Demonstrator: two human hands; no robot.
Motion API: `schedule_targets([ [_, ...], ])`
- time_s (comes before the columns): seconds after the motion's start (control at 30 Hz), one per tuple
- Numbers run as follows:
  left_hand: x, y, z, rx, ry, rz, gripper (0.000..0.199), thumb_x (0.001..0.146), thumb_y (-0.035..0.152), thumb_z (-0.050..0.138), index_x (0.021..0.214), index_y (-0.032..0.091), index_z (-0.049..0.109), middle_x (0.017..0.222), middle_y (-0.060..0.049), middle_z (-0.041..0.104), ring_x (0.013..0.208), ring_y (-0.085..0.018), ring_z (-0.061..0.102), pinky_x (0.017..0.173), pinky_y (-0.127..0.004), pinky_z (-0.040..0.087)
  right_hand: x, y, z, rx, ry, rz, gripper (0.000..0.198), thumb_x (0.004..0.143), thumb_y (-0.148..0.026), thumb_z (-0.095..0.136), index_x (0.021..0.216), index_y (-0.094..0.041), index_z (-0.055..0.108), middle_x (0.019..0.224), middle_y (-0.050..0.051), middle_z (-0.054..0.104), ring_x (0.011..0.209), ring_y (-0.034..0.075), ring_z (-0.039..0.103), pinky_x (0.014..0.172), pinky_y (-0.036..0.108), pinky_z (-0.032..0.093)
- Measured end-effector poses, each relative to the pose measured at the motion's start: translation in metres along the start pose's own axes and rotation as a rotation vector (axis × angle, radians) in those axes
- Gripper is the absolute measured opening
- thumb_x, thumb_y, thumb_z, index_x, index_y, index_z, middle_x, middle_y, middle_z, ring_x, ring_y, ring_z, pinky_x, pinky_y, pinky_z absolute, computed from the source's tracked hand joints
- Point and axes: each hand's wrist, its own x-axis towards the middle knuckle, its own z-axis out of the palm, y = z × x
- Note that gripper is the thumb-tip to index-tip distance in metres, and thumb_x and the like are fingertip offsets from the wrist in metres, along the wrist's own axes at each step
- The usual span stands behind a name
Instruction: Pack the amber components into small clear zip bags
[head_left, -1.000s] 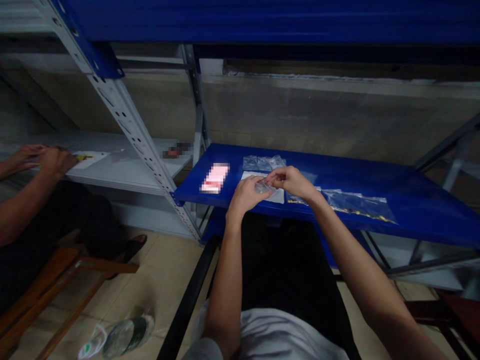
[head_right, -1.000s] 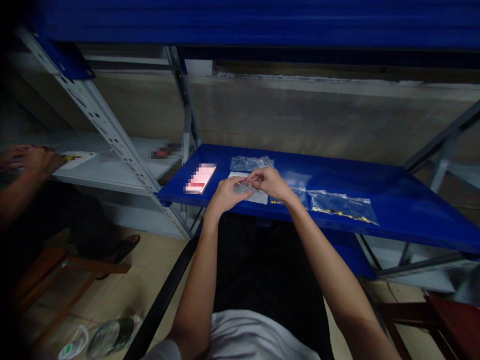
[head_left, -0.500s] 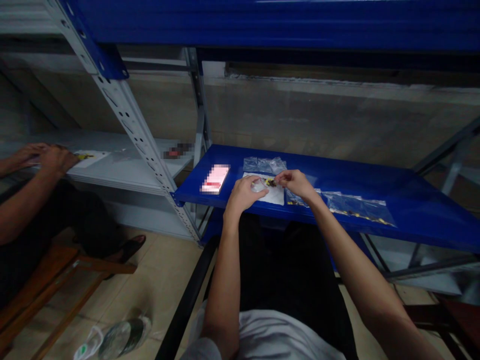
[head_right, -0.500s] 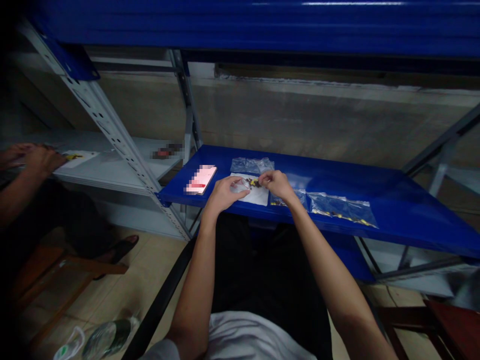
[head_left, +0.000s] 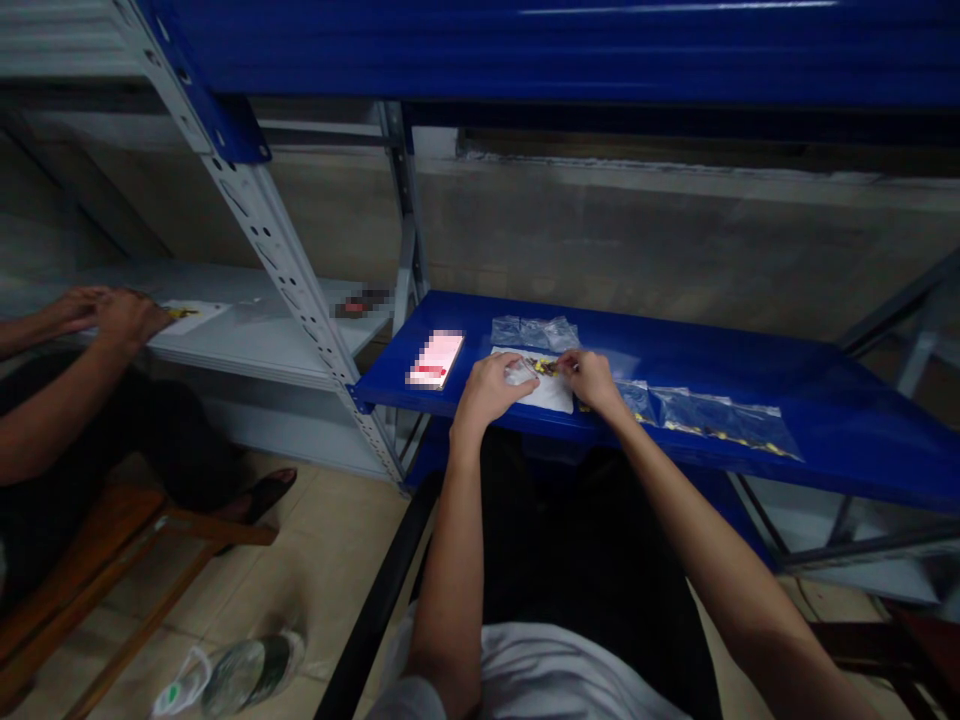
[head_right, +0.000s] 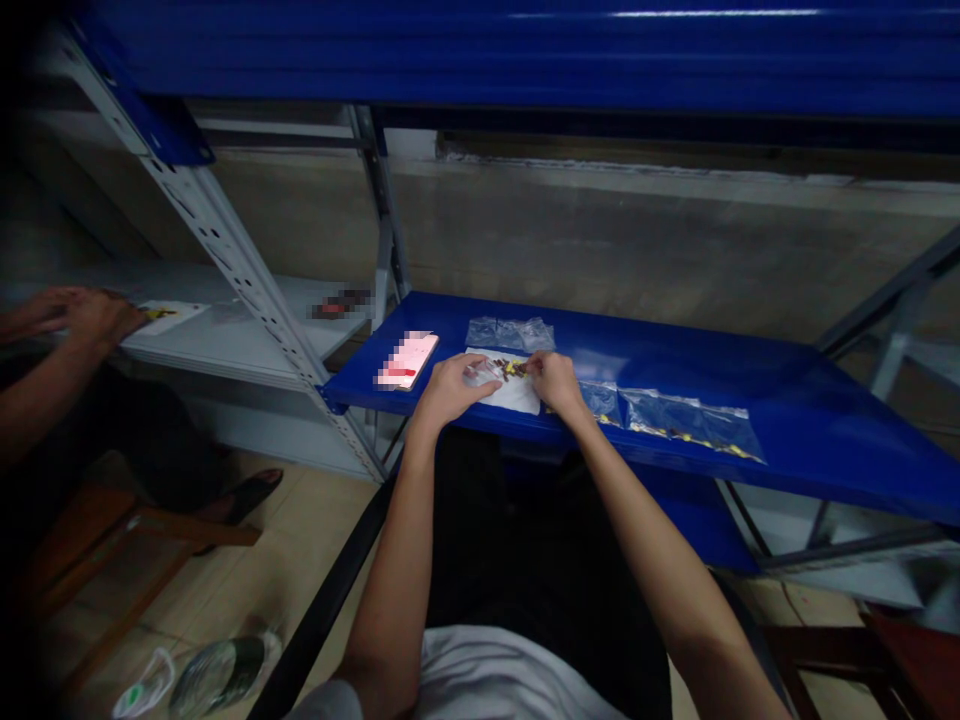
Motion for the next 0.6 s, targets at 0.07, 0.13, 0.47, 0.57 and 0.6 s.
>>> schedule_targets([
  [0.07,0.0,0.003,0.0,-0.008,-0.003,0.015,0.04,0.082,0.036,0.085,0.116,0.019,0.076,0.115,-0.009,0.079,0.105,-0.025,0.074,0.096,-0.036,0.058,-0.001,-0.006,-0.009,0.096,0.024,-0.005,0.02,0.089,-0.014,0.061,0.094,-0.017,0.08,0.096,0.012,0.081,0.093,0.025,0.074,0.083,0.03,0.05],
  [0.13,-0.001,0.006,0.002,-0.016,-0.01,0.032,0.038,0.082,0.034,0.084,0.115,0.019,0.076,0.116,-0.009,0.078,0.106,-0.025,0.074,0.097,-0.036,0.057,-0.004,-0.014,-0.018,0.246,0.002,-0.018,0.015,0.087,-0.019,0.065,0.091,-0.018,0.079,0.091,0.01,0.08,0.085,0.024,0.073,0.079,0.031,0.051],
  [0.47,0.001,0.014,0.004,-0.044,-0.058,0.064,0.033,0.084,0.03,0.083,0.114,0.017,0.076,0.111,-0.01,0.079,0.1,-0.023,0.073,0.093,-0.035,0.057,-0.008,-0.037,-0.033,0.587,-0.29,-0.13,0.019,0.076,-0.031,0.072,0.087,-0.017,0.078,0.074,0.003,0.072,0.067,0.017,0.061,0.064,0.029,0.046],
  [0.57,0.001,0.013,0.004,-0.046,-0.069,0.081,0.031,0.085,0.031,0.082,0.112,0.016,0.077,0.109,-0.01,0.079,0.099,-0.023,0.073,0.093,-0.035,0.056,-0.009,-0.039,-0.032,0.536,-0.317,-0.208,0.023,0.082,-0.036,0.068,0.089,-0.017,0.079,0.072,0.002,0.071,0.062,0.015,0.057,0.063,0.029,0.045],
  [0.6,0.001,0.012,0.004,-0.048,-0.07,0.079,0.032,0.085,0.031,0.083,0.113,0.016,0.077,0.11,-0.01,0.078,0.1,-0.023,0.073,0.094,-0.035,0.056,-0.009,-0.038,-0.031,0.549,-0.319,-0.229,0.025,0.084,-0.038,0.068,0.091,-0.017,0.08,0.074,0.003,0.072,0.063,0.015,0.058,0.064,0.029,0.046],
])
